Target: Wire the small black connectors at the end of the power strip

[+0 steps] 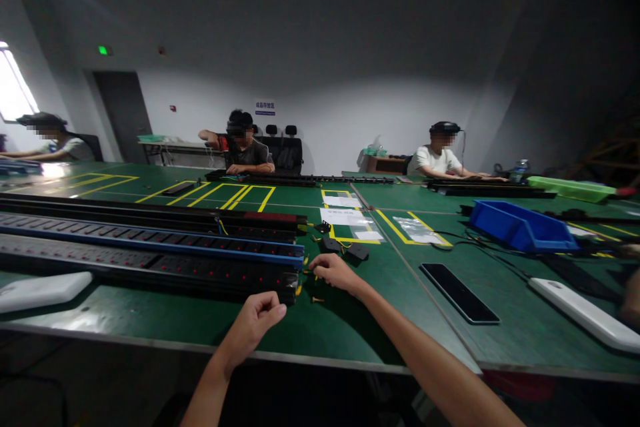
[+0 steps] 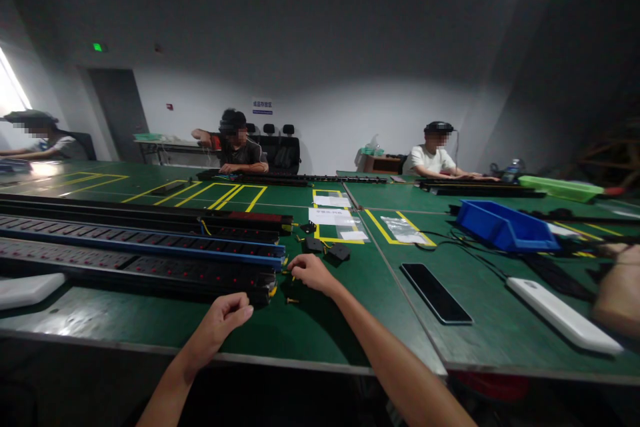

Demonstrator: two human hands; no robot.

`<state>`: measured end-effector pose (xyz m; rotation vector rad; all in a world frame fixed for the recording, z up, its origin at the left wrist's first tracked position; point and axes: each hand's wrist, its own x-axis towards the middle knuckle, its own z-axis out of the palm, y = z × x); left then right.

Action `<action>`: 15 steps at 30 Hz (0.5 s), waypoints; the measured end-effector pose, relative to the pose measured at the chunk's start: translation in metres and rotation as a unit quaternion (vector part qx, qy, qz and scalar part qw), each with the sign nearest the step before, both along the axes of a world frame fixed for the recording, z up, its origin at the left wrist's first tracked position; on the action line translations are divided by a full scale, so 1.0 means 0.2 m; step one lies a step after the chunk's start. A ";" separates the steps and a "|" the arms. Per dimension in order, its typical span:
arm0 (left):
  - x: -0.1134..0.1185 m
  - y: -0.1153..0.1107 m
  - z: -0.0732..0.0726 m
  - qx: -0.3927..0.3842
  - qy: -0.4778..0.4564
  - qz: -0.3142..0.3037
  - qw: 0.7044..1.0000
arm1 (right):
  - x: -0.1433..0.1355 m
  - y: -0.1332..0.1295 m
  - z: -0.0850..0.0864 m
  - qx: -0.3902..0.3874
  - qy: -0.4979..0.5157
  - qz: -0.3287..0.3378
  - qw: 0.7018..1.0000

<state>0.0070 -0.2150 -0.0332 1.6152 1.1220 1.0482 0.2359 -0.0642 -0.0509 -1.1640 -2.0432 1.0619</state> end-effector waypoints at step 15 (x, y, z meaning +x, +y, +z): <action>-0.01 0.01 -0.01 -0.004 0.004 0.001 1.000 | 0.00 -0.01 0.01 0.013 -0.005 0.000 1.000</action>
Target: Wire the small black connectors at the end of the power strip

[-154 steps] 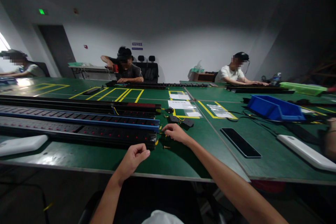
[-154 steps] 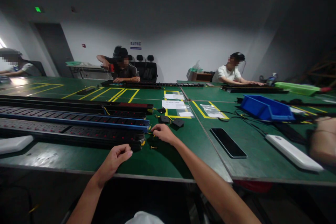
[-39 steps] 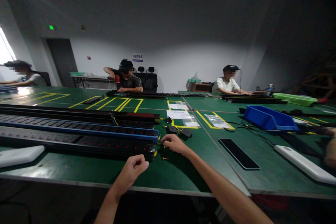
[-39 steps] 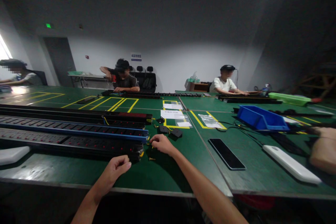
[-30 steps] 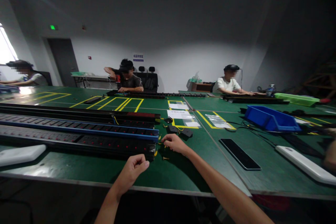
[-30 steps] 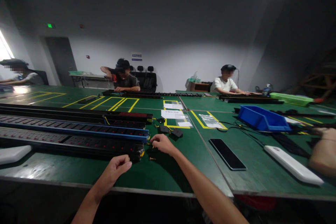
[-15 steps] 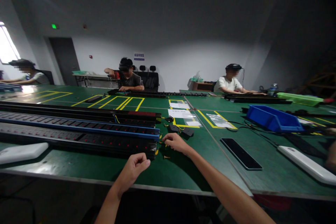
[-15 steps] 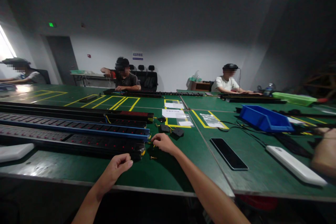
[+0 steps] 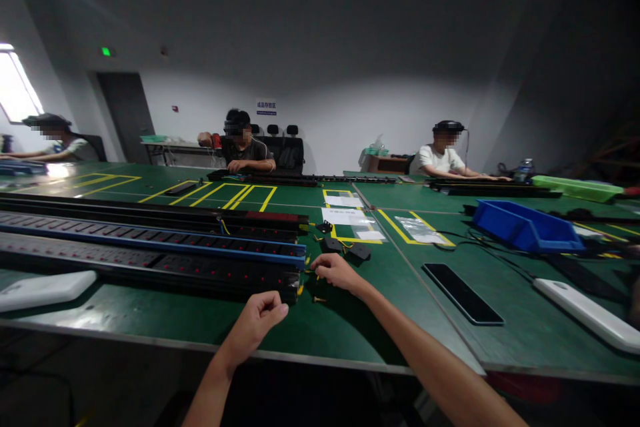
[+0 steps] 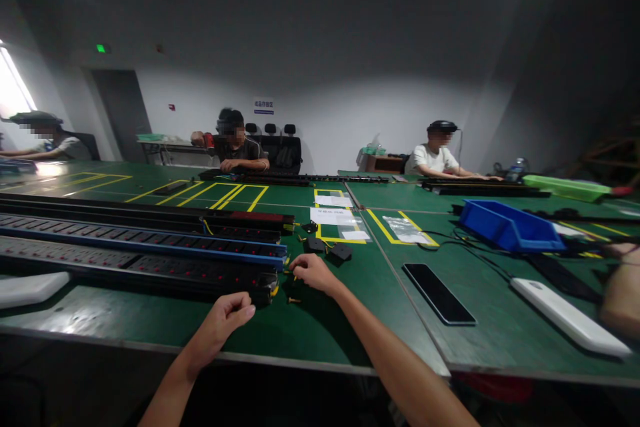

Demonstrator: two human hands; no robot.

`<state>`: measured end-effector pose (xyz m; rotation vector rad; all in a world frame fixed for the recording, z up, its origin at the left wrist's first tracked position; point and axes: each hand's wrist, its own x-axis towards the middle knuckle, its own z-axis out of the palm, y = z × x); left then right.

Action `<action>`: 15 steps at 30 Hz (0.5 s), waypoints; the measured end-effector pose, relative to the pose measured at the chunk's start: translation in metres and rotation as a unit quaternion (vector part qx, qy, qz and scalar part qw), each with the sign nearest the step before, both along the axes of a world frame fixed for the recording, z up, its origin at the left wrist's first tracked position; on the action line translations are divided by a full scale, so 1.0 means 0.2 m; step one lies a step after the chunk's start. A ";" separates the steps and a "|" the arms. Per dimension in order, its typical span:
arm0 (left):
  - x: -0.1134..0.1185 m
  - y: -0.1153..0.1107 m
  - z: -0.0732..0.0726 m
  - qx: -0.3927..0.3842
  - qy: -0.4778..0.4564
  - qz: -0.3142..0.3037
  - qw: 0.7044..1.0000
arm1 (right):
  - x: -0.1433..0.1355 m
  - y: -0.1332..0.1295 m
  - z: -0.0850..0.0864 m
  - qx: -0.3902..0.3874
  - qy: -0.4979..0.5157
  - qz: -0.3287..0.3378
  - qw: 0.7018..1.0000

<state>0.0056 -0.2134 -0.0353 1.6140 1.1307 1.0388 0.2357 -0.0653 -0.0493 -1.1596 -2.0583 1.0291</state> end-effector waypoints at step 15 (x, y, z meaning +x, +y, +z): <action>0.00 0.00 0.00 0.006 -0.003 -0.002 1.000 | 0.00 -0.01 0.00 -0.023 0.012 -0.004 1.000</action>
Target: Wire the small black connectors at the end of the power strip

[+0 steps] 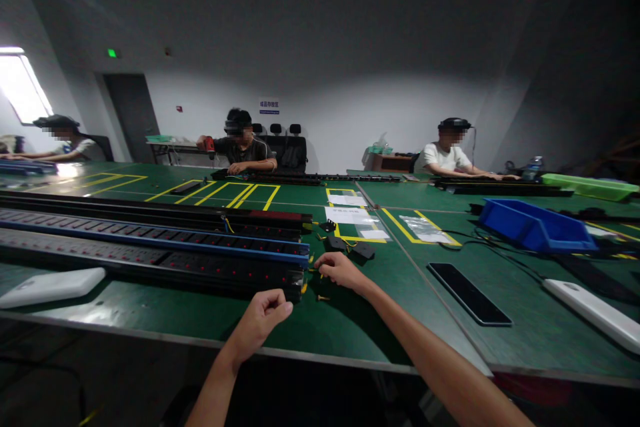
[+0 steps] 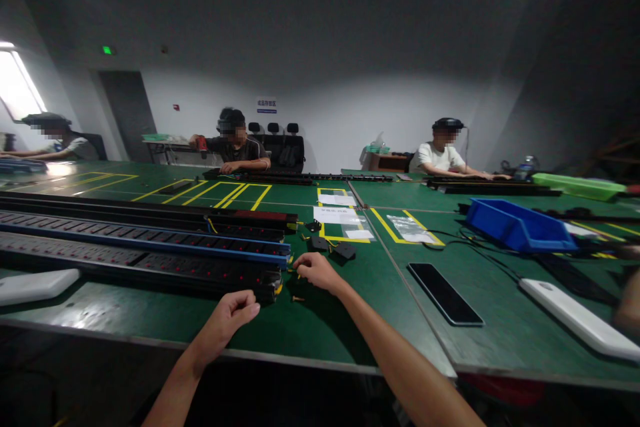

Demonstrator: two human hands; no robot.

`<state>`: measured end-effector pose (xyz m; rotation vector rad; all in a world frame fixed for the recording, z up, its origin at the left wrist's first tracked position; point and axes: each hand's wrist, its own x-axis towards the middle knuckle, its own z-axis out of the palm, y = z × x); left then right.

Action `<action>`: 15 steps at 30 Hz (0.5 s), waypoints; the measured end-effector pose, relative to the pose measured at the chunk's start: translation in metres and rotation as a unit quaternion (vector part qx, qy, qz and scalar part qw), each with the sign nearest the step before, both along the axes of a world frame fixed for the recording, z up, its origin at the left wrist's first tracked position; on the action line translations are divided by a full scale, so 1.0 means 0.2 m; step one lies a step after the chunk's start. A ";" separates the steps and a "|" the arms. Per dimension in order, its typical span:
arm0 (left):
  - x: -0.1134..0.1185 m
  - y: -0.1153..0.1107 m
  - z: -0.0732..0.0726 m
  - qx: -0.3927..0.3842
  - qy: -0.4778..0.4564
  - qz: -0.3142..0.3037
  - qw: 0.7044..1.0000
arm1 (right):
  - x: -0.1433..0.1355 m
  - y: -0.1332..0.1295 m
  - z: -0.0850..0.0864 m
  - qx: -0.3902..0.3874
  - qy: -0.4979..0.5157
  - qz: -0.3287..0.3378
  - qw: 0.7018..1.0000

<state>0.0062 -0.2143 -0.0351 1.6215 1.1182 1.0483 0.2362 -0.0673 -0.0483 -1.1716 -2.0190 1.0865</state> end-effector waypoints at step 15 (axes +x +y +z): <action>0.00 -0.01 0.01 -0.005 -0.011 -0.001 1.000 | 0.00 0.01 -0.01 0.005 -0.005 0.004 1.000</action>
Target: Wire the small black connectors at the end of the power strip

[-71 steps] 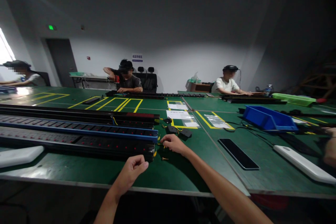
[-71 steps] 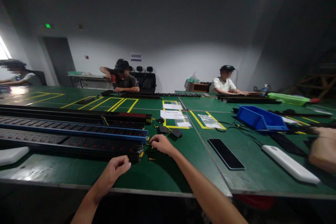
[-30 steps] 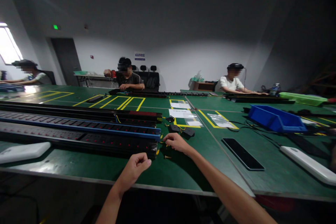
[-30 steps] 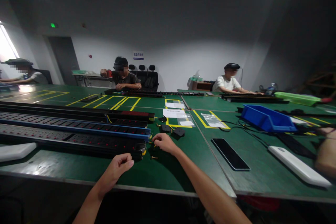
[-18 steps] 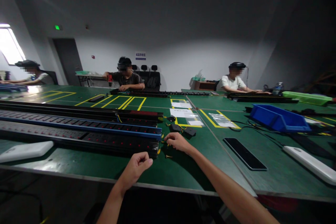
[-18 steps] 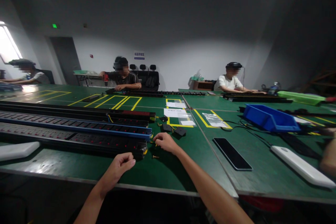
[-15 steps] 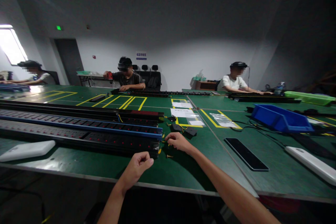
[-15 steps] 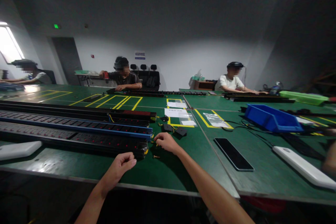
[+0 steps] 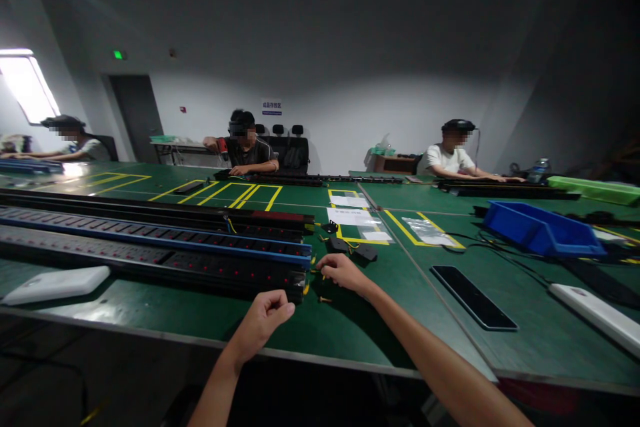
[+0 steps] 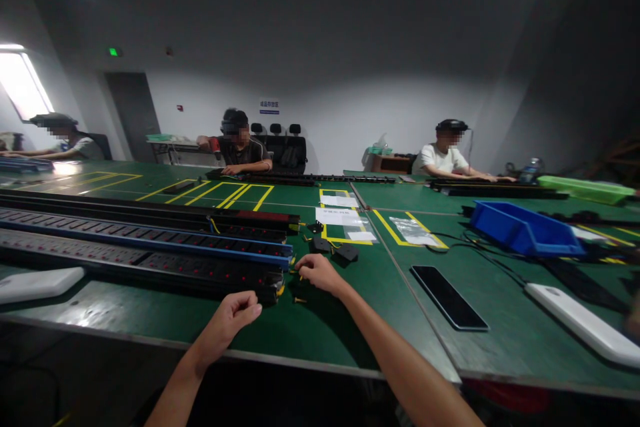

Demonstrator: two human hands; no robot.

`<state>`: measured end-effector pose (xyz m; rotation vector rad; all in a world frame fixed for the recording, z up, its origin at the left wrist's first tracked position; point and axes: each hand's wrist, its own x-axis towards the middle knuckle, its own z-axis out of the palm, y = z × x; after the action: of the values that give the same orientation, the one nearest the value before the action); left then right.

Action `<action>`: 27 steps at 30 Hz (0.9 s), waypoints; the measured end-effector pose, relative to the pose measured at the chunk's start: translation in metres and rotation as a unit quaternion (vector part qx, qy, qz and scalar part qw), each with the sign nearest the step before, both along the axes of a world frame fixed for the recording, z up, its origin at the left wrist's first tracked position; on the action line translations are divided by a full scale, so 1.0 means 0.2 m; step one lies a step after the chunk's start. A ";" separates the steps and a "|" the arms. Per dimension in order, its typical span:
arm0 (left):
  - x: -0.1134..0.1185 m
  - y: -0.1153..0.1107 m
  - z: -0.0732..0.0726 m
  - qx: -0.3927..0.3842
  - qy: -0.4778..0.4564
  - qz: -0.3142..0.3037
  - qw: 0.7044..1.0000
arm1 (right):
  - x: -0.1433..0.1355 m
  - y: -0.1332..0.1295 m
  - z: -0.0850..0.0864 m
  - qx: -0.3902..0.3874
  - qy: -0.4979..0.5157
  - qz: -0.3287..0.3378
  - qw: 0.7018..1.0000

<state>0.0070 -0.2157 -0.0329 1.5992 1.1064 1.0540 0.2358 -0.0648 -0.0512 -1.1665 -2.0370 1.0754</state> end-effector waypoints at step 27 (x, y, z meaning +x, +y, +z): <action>0.00 0.00 0.01 0.004 0.010 0.008 1.000 | 0.00 -0.02 0.03 -0.002 -0.001 -0.007 1.000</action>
<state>0.0079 -0.2162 -0.0310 1.6132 1.1313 1.0562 0.2355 -0.0695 -0.0457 -1.1833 -2.0263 1.0725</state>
